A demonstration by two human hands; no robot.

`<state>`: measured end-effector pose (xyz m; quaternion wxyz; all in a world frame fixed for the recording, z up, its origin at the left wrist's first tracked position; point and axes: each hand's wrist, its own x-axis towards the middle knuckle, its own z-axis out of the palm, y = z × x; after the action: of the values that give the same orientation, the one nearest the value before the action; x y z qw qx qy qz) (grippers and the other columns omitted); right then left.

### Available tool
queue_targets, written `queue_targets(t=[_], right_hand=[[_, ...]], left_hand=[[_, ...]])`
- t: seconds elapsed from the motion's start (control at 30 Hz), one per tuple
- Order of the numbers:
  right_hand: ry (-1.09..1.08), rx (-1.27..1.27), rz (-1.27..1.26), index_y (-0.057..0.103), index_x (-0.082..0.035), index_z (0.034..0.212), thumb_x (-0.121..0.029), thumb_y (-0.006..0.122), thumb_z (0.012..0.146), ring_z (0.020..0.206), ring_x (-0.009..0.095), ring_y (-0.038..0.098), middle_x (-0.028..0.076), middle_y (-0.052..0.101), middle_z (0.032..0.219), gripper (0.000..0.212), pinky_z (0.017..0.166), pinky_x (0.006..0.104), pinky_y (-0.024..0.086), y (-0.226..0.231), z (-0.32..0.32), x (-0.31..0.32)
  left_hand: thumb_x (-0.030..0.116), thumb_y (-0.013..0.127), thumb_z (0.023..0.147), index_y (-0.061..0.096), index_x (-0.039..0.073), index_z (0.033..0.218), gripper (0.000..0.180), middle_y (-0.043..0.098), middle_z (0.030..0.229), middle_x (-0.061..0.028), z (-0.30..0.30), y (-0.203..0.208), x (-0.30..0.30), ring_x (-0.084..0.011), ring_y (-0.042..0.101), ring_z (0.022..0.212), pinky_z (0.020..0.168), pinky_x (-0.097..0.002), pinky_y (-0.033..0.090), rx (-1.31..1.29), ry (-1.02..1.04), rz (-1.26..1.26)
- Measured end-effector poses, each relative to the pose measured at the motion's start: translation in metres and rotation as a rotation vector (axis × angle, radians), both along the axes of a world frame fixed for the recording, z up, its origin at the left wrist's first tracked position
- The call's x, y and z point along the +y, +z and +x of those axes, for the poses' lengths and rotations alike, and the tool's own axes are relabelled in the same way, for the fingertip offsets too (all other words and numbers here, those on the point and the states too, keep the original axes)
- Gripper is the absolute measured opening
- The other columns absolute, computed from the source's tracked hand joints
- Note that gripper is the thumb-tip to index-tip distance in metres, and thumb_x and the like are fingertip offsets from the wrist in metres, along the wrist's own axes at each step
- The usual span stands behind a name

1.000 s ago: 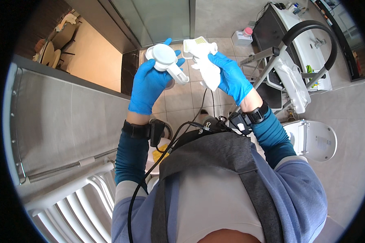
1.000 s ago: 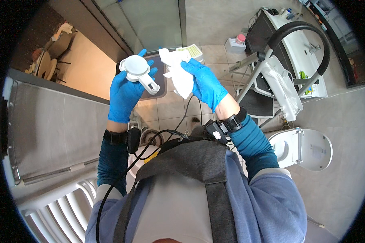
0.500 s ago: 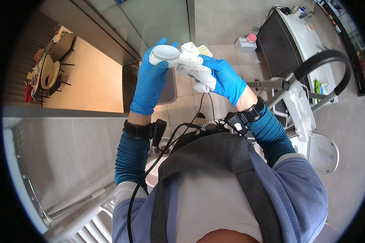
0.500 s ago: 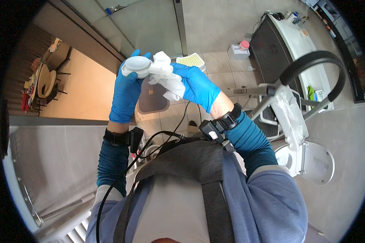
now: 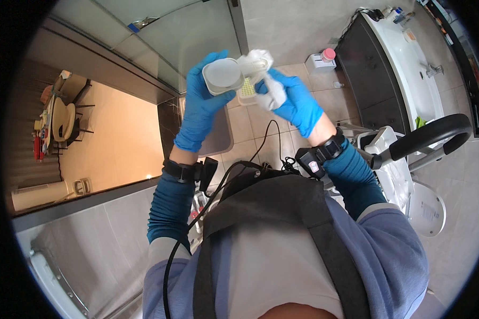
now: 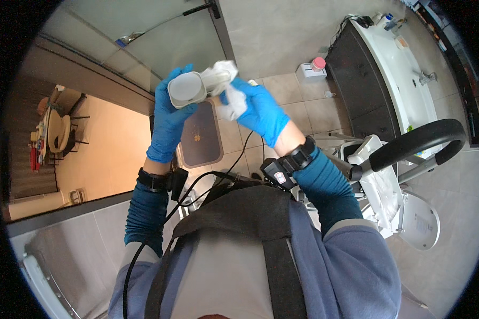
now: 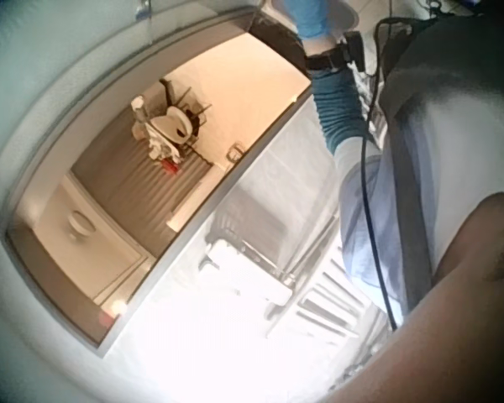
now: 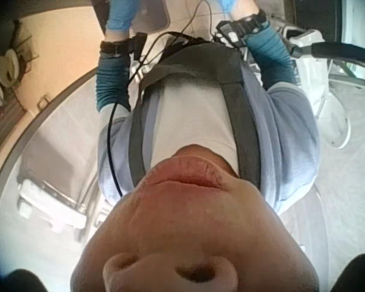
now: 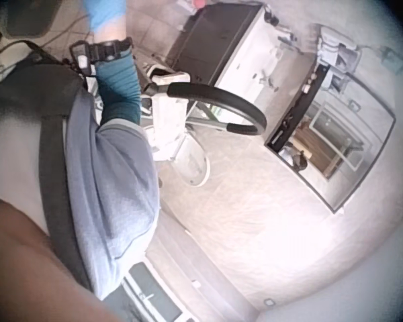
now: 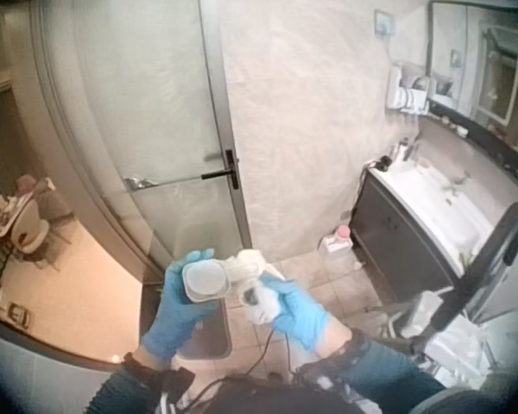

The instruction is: The person removes a plastic bag from a sink, fills the sink with water, and pours it into a bucket. Then they unpack a clear plastic tray with two white suction cups, wipe the cups with a cloth, and attach them to the tray. The person repeatedly detaches and reattaches the suction cups, testing the fit.

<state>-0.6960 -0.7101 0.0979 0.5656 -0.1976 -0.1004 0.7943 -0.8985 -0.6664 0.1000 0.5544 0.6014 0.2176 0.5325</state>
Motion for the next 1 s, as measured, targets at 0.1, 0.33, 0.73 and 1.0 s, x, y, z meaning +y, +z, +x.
queue_targets(t=[0.1,0.33,0.73,1.0], right_hand=[[-0.040,0.105,0.147,0.049,0.002,0.123,-0.011,0.050,0.092,0.102,0.020,0.059,0.010,0.059,0.114,0.034,0.090,0.0330,0.048,0.003,0.037,0.012],[-0.358,-1.316,0.095,0.062,-0.003,0.114,-0.020,0.055,0.089,0.091,0.019,0.063,0.016,0.065,0.103,0.031,0.080,0.0293,0.048,-0.002,0.051,0.045],[-0.666,-0.382,-0.127,0.051,0.003,0.119,-0.019,0.048,0.093,0.089,0.022,0.065,0.015,0.062,0.109,0.035,0.076,0.0298,0.055,-0.040,0.150,0.170],[-1.154,-0.434,-0.403,0.063,-0.006,0.104,-0.028,0.053,0.092,0.081,0.019,0.064,0.007,0.066,0.096,0.027,0.072,0.0289,0.054,-0.077,0.270,0.159]], left_hand=[[0.002,0.074,0.071,0.039,0.009,0.127,0.066,0.043,0.137,-0.0146,0.006,-0.003,0.029,-0.0258,0.043,0.126,0.107,-0.0385,0.037,0.039,0.002,0.017],[0.004,0.074,0.071,0.039,0.007,0.131,0.070,0.047,0.130,-0.0104,0.060,-0.032,0.088,-0.0223,0.045,0.122,0.105,-0.0367,0.037,0.289,-0.344,-0.052],[0.004,0.062,0.078,0.040,0.007,0.135,0.061,0.049,0.128,-0.0134,0.112,-0.050,0.264,-0.0234,0.049,0.117,0.101,-0.0347,0.039,0.340,-0.623,-0.230],[0.011,0.047,0.086,0.041,0.000,0.134,0.049,0.045,0.137,-0.0112,0.170,-0.051,0.333,-0.0245,0.050,0.119,0.101,-0.0343,0.042,0.323,-0.689,-0.417]])
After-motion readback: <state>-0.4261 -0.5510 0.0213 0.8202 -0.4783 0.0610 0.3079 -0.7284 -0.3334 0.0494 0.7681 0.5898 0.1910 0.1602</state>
